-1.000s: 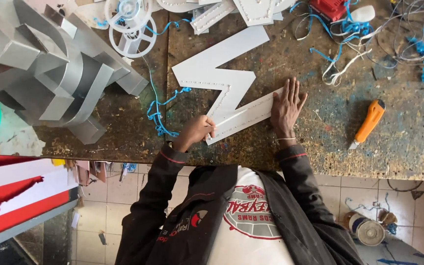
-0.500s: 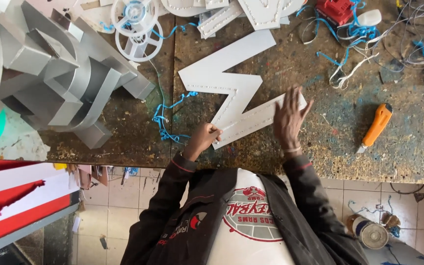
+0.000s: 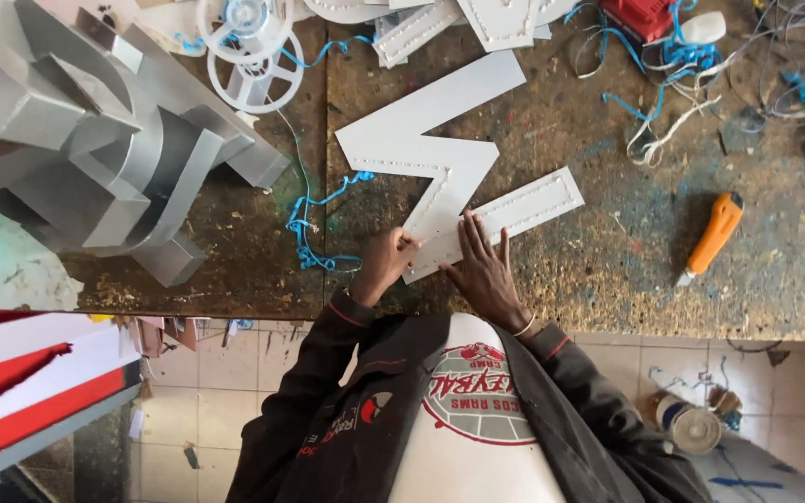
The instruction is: The person assembles a white letter 'M' by attaching a blue LED strip to its edges. They unroll the strip from a spool, align it along the letter's contours, and press it down to secure it. The person also handles a separate white rectangular piece, attaching the LED strip to it as well.
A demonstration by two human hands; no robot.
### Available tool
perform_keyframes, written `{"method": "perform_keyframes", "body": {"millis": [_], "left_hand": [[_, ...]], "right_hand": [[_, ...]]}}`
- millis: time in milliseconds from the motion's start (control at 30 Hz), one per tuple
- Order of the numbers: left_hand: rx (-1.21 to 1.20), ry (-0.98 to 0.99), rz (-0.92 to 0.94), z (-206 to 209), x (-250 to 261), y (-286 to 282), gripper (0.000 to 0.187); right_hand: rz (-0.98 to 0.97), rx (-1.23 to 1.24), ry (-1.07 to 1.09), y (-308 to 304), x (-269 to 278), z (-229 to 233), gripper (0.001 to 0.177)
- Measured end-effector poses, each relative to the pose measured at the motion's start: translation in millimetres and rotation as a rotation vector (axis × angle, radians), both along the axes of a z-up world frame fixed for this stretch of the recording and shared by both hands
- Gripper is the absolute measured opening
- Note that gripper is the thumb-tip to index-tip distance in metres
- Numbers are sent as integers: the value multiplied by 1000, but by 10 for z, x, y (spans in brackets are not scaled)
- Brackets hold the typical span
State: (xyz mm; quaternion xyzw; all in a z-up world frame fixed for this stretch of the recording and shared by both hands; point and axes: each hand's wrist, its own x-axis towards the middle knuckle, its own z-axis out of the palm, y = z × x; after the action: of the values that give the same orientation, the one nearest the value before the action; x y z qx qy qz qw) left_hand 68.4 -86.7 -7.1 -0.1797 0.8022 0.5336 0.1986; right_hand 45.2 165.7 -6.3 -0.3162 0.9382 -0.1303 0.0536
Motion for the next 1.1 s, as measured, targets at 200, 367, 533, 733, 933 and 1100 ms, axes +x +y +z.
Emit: {"method": "perform_keyframes", "body": {"millis": [200,367,533,733,933,1100], "left_hand": [[-3,55,16,55,58,12,41],[-44,142,39,80,51,30,34],[-123,218,-83,-561,-33,75,26],[-176,230,-124,-57,-34,-29,26],[-20,78,-211,60,32,-134,37],[98,-58,-369,159,4,156,38]], "right_hand": [[88,-40,-82,-27,-44,-106,101],[53,-226,-91,-60,-207,-212,131],[71,-17,40,-567,77,-298,146],[122,-70,-65,-686,114,-214,123],[216,-176,-156,-359,129,-62,113],[291,-232,-164,338,200,-88,128]]}}
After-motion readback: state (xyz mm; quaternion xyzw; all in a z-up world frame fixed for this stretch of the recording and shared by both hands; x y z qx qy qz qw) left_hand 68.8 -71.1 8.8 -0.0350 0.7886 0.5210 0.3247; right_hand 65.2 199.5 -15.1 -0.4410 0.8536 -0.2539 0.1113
